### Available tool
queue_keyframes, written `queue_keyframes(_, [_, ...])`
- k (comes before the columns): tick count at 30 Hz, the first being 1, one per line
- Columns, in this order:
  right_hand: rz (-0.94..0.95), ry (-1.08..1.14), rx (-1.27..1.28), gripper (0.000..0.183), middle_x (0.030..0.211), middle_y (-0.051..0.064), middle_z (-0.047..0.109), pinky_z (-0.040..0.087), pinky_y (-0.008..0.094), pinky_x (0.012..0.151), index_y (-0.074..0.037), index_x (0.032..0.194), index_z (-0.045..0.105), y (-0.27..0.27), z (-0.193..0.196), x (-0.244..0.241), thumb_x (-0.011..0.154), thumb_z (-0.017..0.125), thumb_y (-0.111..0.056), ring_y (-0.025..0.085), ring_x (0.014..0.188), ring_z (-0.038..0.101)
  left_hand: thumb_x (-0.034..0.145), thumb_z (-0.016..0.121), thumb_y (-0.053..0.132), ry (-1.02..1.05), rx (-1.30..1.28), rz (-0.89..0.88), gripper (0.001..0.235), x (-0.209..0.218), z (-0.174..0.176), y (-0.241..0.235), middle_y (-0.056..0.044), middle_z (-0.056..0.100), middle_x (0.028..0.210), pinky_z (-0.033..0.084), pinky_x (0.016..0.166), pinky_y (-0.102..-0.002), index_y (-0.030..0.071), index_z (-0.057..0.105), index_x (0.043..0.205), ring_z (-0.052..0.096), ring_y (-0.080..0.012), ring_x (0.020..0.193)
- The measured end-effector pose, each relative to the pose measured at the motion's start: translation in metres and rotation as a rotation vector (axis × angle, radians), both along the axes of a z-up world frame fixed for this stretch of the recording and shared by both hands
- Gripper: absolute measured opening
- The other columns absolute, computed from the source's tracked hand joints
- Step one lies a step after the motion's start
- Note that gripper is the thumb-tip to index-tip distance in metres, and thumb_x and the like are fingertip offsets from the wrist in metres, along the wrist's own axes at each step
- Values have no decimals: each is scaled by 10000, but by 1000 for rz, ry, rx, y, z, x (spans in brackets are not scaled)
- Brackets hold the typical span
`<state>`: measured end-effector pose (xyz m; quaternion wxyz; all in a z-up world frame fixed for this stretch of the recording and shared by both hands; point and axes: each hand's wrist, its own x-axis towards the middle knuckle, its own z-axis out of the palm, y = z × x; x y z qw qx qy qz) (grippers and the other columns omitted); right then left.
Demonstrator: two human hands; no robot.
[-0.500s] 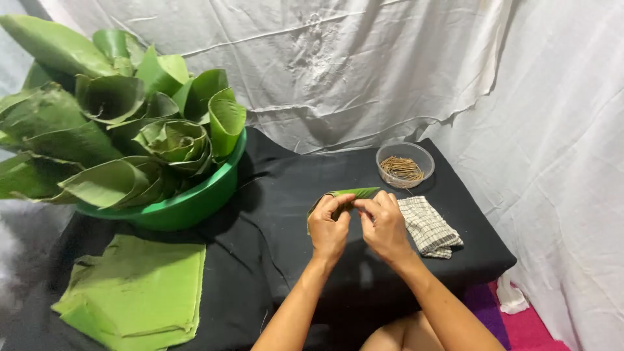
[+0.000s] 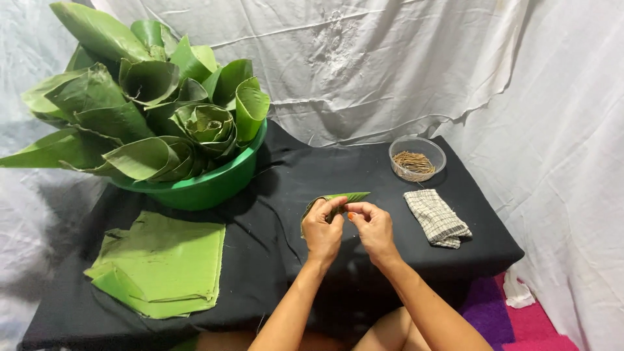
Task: Cleaning a banana leaf with a cloth and folding it into a cone shape
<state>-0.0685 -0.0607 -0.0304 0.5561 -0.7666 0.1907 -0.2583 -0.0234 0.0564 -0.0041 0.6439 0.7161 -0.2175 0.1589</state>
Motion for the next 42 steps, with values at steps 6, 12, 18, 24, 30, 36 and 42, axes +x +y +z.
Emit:
queue_keyframes(6, [178,73,-112,288,712,114,641,509,333,682,-172,1124,814,-2,20,-14,877,689,-95,166,684,579,711,675,-67,352,-211,-69,446,-5,6,20,-87,737,895,584,739,-308,111,820,1093,660,-120,839])
queue_keyframes(12, [224,-109,146,204,843,70,682,516,276,846,-46,1098,768,-2,40,-16,947,631,-48,125,859,609,723,690,-120,611,-435,-143,475,-5,2,20,-185,711,957,605,689,-311,26,784,1165,658,-185,827])
queue_keyframes(18, [144,-209,86,98,850,38,800,532,171,688,-96,992,770,18,39,-5,895,772,-90,39,763,646,720,697,-156,577,-468,-189,455,-14,17,21,-215,725,969,627,737,-325,-37,761,1155,680,-202,837])
queue_keyframes(24, [32,-231,-292,121,724,-11,702,532,193,566,-178,846,813,12,25,-11,774,848,-87,76,624,651,720,710,-76,382,-312,-96,440,-11,4,24,-98,725,945,593,747,-309,72,806,1123,644,-122,857])
queue_keyframes(30, [42,-180,-579,147,660,-33,597,504,262,520,-225,838,787,17,32,-22,747,806,-111,133,551,601,721,719,-25,-49,-11,39,460,-11,3,27,-23,737,867,583,771,-331,231,824,1088,734,-207,847])
queue_keyframes(36, [48,-175,-437,123,681,58,613,512,302,517,-149,844,773,24,34,-19,787,762,-41,215,589,648,778,679,-34,-200,39,0,439,-23,7,24,18,731,832,580,737,-272,246,817,1087,737,-187,806])
queue_keyframes(42, [154,-125,138,66,643,-40,608,428,176,520,-83,901,789,20,21,-15,837,798,-97,24,598,511,831,697,-37,347,-344,-210,358,-27,26,35,-119,742,940,622,737,-289,54,781,1166,666,-130,843])
